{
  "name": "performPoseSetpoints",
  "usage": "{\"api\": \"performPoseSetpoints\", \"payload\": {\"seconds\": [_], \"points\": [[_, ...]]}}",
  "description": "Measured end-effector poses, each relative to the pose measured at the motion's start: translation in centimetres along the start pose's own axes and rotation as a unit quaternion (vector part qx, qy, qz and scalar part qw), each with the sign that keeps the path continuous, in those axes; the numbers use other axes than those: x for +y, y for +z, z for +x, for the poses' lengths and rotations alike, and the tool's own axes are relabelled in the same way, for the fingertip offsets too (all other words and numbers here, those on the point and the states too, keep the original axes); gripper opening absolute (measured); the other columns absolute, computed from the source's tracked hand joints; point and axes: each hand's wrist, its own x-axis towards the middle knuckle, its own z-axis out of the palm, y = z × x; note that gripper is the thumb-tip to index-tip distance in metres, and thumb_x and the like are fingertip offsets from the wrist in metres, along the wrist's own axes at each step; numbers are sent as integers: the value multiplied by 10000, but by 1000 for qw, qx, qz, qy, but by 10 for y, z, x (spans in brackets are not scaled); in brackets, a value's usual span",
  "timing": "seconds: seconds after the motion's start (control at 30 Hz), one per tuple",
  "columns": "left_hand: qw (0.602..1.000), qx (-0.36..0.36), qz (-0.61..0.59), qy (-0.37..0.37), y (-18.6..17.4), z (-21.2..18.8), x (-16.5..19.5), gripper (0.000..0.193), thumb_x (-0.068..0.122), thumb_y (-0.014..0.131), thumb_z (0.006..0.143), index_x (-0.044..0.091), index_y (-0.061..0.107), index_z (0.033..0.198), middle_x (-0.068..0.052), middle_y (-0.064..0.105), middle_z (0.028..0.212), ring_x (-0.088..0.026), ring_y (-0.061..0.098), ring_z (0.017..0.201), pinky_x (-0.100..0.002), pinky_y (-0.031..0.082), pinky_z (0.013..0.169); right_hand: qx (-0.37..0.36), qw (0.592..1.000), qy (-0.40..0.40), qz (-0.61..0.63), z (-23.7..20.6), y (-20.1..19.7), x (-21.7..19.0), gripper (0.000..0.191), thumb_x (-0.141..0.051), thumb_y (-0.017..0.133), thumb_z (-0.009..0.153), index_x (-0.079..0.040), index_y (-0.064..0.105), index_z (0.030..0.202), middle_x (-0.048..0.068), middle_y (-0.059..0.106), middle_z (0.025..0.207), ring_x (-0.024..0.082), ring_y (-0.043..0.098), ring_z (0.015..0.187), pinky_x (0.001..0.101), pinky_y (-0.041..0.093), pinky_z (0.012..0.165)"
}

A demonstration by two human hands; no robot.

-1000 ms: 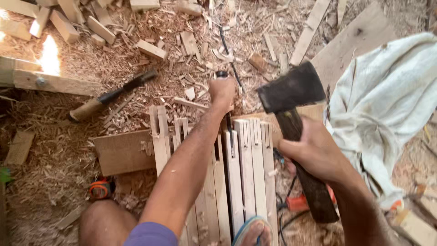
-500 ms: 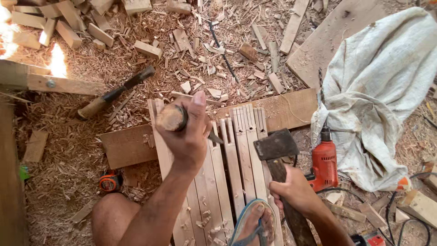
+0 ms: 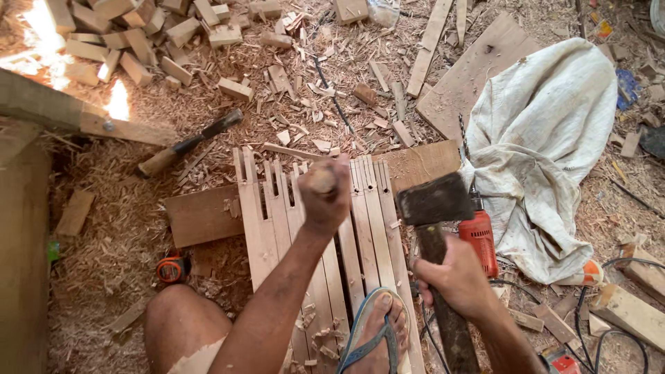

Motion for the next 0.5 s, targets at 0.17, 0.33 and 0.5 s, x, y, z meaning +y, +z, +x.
{"api": "performPoseSetpoints", "payload": {"seconds": [0.17,0.33,0.5], "points": [[987,-65,146,1,34,14,-1,341,134,654,1029,83,581,700,-15,594,537,-98,593,418,-234,486,341,153,975,-101,-125,-44,-23,-60,190,-124,721,801,13,595,837,75,660,532,147,614,383,341,543,372],[988,-72,135,-2,32,11,3,249,126,658,994,77,627,752,-45,641,574,-128,652,461,-281,566,398,230,898,-370,-59,-36,6,-86,107,-106,647,952,-4,654,919,121,685,696,198,687,549,365,534,460],[968,-70,130,203,15,-5,17,88,55,618,970,20,698,957,-128,717,828,-281,685,728,-401,547,620,173,804,-442,-359,6,28,-95,471,-124,726,743,37,530,1140,228,647,852,371,687,695,438,575,601]]}}
